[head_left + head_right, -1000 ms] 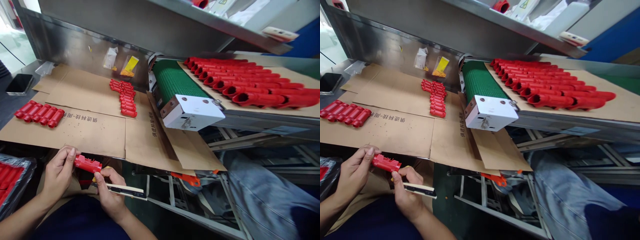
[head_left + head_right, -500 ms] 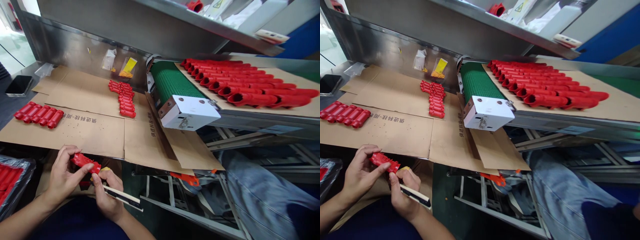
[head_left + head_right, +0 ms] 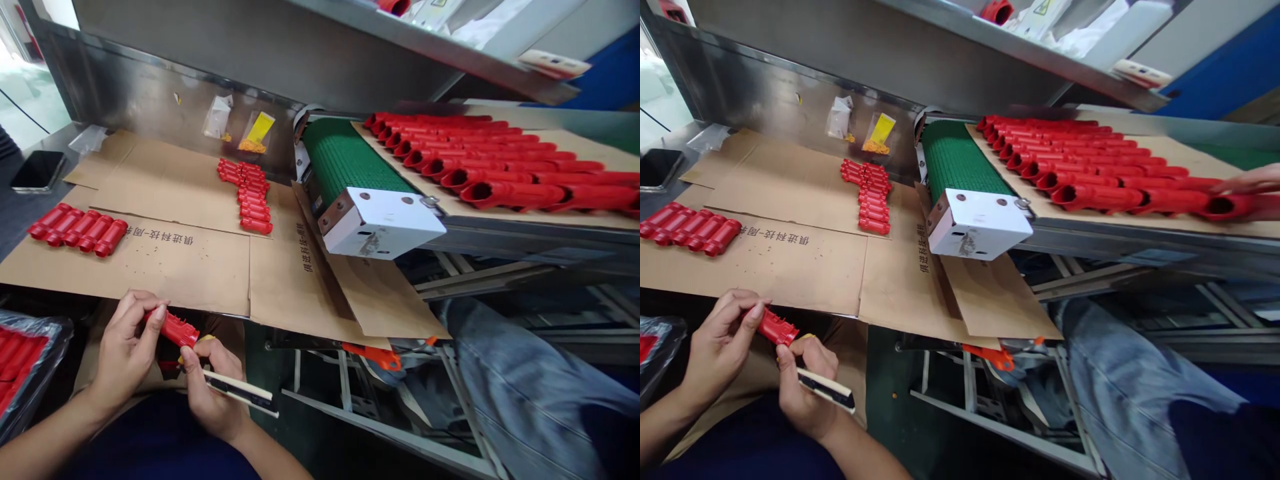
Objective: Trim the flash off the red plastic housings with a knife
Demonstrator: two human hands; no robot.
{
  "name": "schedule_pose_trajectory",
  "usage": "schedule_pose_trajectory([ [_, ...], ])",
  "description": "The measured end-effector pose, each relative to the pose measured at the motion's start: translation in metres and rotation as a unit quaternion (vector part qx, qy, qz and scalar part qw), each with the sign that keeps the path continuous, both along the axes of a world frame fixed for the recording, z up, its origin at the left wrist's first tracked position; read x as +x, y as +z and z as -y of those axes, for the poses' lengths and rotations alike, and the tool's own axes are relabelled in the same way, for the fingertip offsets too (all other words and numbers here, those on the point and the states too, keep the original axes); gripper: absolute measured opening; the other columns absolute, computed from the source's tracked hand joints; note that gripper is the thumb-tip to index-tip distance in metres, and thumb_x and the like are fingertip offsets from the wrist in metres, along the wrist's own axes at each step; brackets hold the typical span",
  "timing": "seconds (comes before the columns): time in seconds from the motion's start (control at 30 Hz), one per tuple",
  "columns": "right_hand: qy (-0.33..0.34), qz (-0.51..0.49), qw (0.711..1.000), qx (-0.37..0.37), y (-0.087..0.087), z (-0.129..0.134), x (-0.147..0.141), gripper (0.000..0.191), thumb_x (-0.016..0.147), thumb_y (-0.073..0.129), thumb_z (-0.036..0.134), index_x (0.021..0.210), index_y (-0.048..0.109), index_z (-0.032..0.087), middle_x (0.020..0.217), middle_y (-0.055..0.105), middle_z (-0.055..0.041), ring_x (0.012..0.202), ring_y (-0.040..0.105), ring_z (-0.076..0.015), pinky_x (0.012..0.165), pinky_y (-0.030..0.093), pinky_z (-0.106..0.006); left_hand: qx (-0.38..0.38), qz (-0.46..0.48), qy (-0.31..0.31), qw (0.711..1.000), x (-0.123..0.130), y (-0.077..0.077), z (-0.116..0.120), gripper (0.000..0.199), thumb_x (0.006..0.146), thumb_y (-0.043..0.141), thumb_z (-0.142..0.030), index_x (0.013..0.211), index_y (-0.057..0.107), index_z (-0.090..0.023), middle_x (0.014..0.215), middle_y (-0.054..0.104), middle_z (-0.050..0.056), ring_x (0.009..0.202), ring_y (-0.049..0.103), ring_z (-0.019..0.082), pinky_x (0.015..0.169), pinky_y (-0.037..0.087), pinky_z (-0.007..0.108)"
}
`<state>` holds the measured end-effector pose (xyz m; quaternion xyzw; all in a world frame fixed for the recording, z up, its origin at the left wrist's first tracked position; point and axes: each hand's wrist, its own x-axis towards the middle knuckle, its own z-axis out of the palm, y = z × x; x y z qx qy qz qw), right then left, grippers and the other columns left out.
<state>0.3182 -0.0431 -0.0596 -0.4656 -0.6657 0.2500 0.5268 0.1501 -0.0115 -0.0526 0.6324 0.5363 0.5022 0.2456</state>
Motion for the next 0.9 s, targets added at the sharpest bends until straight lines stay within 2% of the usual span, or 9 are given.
schedule_pose_trajectory([
  [0.1,-0.004,-0.003,1.0,0.0,0.0,0.0,0.0,0.019,0.099,0.063,0.015,0.081,0.06,0.021,0.066,0.066,0.0029,0.055,0.062,-0.011,0.057,0.048,-0.02,0.0,-0.016,0.004,1.0,0.003,0.0,0.0,0.025,0.098,0.075,-0.029,0.12,0.073,-0.019,0.105,0.064,0.006,0.098,0.065,0.021,0.083,0.052,0.031],
  [0.17,0.002,-0.013,1.0,-0.015,0.0,0.001,0.0,0.021,0.1,0.064,0.016,0.08,0.06,0.021,0.066,0.067,0.0034,0.054,0.063,-0.0104,0.056,0.048,-0.019,0.003,-0.006,0.003,1.0,0.002,0.001,-0.002,0.012,0.1,0.072,-0.028,0.107,0.076,-0.019,0.098,0.066,0.005,0.091,0.066,0.019,0.08,0.052,0.03],
  [0.27,0.006,-0.022,0.999,-0.027,-0.001,0.003,0.0,0.02,0.1,0.064,0.016,0.082,0.06,0.022,0.065,0.067,0.0036,0.054,0.063,-0.0104,0.055,0.046,-0.019,-0.023,0.042,0.008,0.999,-0.001,0.005,-0.005,0.027,0.107,0.061,-0.027,0.085,0.076,-0.022,0.092,0.072,0.004,0.088,0.069,0.018,0.081,0.051,0.028],
  [0.47,-0.028,0.037,0.998,0.049,-0.006,0.004,-0.001,0.02,0.101,0.063,0.016,0.082,0.058,0.022,0.065,0.064,0.0025,0.054,0.061,-0.0123,0.055,0.044,-0.023,-0.065,0.137,0.049,0.987,-0.002,0.012,-0.005,0.023,0.106,0.065,-0.035,0.098,0.084,-0.026,0.1,0.078,0.003,0.097,0.07,0.019,0.091,0.053,0.027],
  [0.63,-0.037,0.052,0.995,0.071,-0.007,0.003,-0.003,0.021,0.102,0.062,0.016,0.083,0.058,0.023,0.066,0.064,0.0019,0.054,0.061,-0.0127,0.054,0.044,-0.024,-0.093,0.193,0.055,0.975,-0.004,0.007,-0.001,0.025,0.102,0.07,-0.044,0.098,0.087,-0.026,0.106,0.078,0.005,0.104,0.07,0.021,0.095,0.053,0.029],
  [0.7,-0.031,0.063,0.994,0.082,-0.006,0.0,-0.003,0.018,0.103,0.062,0.017,0.086,0.061,0.023,0.067,0.066,0.0007,0.055,0.062,-0.0135,0.055,0.046,-0.025,-0.152,0.262,0.038,0.952,-0.003,0.005,0.001,0.027,0.095,0.078,-0.049,0.107,0.087,-0.026,0.111,0.079,0.006,0.106,0.07,0.022,0.094,0.055,0.028],
  [0.8,-0.015,0.091,0.986,0.137,-0.003,-0.005,-0.002,0.012,0.103,0.062,0.016,0.095,0.068,0.021,0.067,0.067,-0.0013,0.053,0.06,-0.0148,0.054,0.047,-0.027,-0.265,0.384,0.021,0.885,0.003,0.011,0.005,0.053,0.079,0.094,-0.046,0.127,0.081,-0.026,0.101,0.079,0.004,0.09,0.071,0.018,0.081,0.06,0.025],
  [0.87,0.005,0.109,0.978,0.178,0.0,-0.009,-0.001,0.01,0.103,0.062,0.016,0.1,0.07,0.019,0.067,0.067,-0.0024,0.051,0.058,-0.0153,0.053,0.048,-0.027,-0.295,0.442,0.026,0.847,0.007,0.018,0.006,0.066,0.073,0.099,-0.041,0.134,0.078,-0.026,0.093,0.077,0.002,0.079,0.07,0.014,0.072,0.061,0.022],
  [0.9,0.013,0.11,0.976,0.186,0.002,-0.01,0.001,0.01,0.103,0.062,0.017,0.101,0.071,0.019,0.067,0.067,-0.0026,0.051,0.058,-0.0153,0.053,0.048,-0.028,-0.293,0.458,0.028,0.839,0.007,0.02,0.007,0.069,0.072,0.1,-0.039,0.136,0.077,-0.026,0.092,0.077,0.001,0.078,0.07,0.013,0.07,0.062,0.021],
])
